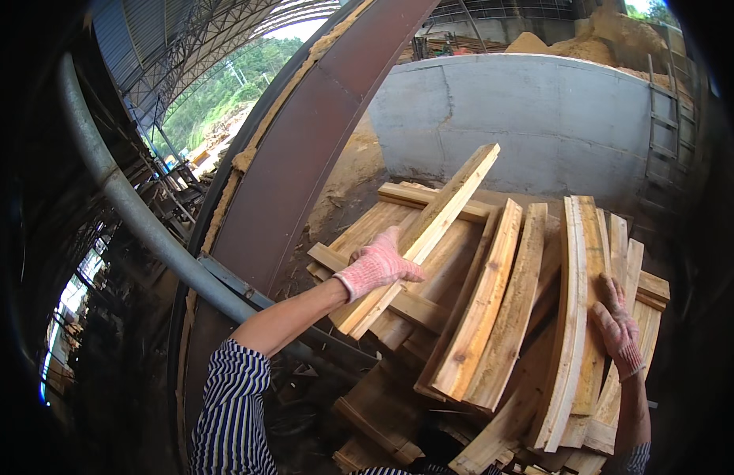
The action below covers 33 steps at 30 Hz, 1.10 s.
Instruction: The person repeatedly picks up bundles of wooden planks from a pile and arranges them into a vertical stack. The worker uses both hands to lift and place the lumber, organizing the pieces into a neat, upright formation within a workshop environment.
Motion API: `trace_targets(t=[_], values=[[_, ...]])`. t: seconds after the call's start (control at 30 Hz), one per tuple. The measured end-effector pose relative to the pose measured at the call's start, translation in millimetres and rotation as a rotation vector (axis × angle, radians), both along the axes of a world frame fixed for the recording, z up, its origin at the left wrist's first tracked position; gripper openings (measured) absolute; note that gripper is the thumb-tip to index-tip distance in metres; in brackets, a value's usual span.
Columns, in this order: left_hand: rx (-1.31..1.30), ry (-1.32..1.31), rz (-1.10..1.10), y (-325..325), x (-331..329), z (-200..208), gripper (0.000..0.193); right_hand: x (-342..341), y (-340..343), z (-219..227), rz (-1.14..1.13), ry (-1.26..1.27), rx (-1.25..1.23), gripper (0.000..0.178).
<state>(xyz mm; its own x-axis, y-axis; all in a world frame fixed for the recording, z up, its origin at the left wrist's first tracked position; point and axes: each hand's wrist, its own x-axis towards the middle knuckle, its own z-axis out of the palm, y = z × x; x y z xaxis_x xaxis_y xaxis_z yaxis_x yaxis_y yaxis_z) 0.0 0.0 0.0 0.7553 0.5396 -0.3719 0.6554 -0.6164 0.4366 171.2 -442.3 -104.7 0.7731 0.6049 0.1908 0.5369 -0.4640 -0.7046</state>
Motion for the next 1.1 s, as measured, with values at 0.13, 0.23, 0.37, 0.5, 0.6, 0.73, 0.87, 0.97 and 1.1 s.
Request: trace_targets(t=[0.13, 0.23, 0.37, 0.5, 0.6, 0.73, 0.87, 0.97, 1.1], values=[[0.216, -0.031, 0.132, 65, 8, -13, 0.103, -2, 13, 9, 0.037, 0.055, 0.058, 0.068], [0.264, 0.113, 0.133, 109, 12, -59, 0.090, 3, 17, -3, 0.070, 0.177, 0.177, 0.069], [0.354, 0.127, 0.065, 130, 38, -101, 0.085, 8, 12, -7, 0.028, 0.180, 0.124, 0.070], [0.238, -0.004, 0.175, 140, 62, -114, 0.081, 8, 15, -4, 0.013, 0.175, 0.075, 0.070], [0.255, 0.026, 0.154, 150, 69, -114, 0.087, 6, 12, -2, -0.001, 0.169, 0.050, 0.070], [0.071, -0.012, 0.157, 177, 73, -110, 0.077, 3, 9, 4, -0.012, 0.126, 0.007, 0.071], [-0.051, -0.135, 0.121, 216, 72, -106, 0.059, -3, 11, 6, -0.030, 0.104, -0.093, 0.071], [-0.350, -0.243, 0.054, 228, 77, -122, 0.047, -9, 21, 18, -0.076, 0.147, -0.094, 0.072], [-0.494, -0.164, -0.032, 238, 97, -138, 0.045, -2, 5, 9, -0.092, 0.128, -0.021, 0.072]])
